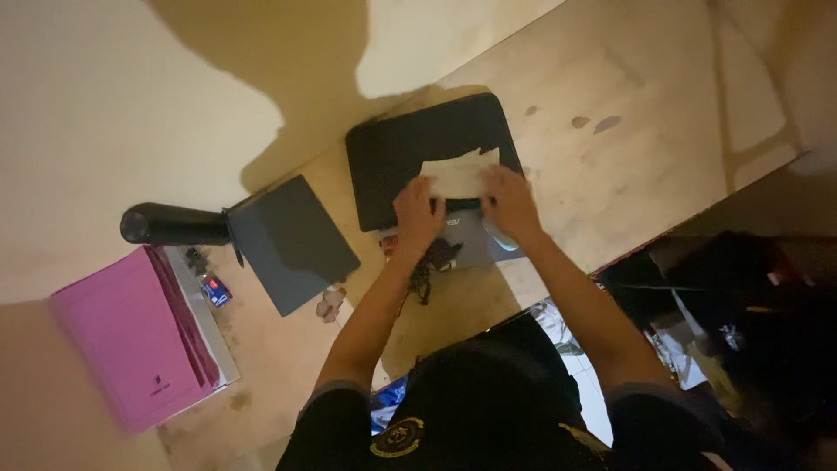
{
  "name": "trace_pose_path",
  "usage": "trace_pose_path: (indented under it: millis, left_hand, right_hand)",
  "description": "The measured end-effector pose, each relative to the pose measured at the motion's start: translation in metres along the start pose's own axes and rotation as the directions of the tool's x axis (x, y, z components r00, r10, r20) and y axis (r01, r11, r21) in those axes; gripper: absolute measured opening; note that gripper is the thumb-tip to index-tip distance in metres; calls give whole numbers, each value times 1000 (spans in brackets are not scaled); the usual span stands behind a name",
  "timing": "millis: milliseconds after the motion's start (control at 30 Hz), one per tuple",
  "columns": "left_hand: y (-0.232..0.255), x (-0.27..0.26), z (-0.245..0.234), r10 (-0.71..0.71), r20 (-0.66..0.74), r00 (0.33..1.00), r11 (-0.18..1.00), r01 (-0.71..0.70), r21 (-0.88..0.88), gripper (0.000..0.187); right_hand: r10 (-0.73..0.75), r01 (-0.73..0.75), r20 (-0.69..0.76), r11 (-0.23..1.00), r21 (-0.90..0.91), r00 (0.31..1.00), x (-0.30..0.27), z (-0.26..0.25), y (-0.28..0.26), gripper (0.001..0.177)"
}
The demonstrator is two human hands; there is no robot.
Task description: Wiping a desk surface with a cloth and then installing a battery into the back of a laptop.
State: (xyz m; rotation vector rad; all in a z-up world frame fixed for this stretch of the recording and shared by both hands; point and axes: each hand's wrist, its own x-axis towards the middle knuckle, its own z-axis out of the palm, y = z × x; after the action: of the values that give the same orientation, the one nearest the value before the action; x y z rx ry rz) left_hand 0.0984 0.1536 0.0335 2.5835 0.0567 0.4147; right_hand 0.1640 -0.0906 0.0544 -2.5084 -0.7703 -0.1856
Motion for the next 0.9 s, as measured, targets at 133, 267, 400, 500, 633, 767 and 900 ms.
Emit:
trace_pose_path:
  millis: [133, 267, 400, 500, 633, 767, 900]
  left_hand:
    - [2, -18, 19, 78, 127, 989, 980, -99, 173, 54]
    - [6, -17, 21, 118, 115, 986, 914, -153, 377, 46]
    - [26, -16, 4, 157, 108, 982, 871, -189, 454, 40]
    - [21, -19, 22, 284, -14, 959, 828, -238, 508, 18]
    - [47, -16, -8, 163, 112, 980, 951, -186, 247, 19]
    - [91, -14, -45, -57, 133, 989, 943, 97, -317, 26]
    - [143, -26, -67, -198, 238, 951, 675, 308, -671, 40]
  right_hand:
    - [-72, 90, 93, 975, -204, 993, 3, -8, -28, 35]
    - [-236, 240, 61, 886, -397, 970, -2, 41, 6, 31]
    - [-243, 263, 102, 852, -453, 965, -4, 24, -10, 32]
    - [-236, 263, 116, 894, -362, 965, -18, 71, 28, 28]
    - [-170, 170, 20, 968, -186, 985, -26, 23, -6, 24]
    - [87, -74, -15, 916, 395, 996, -44, -20, -41, 28]
    - [228, -299, 194, 737, 606, 954, -60, -67, -71, 49]
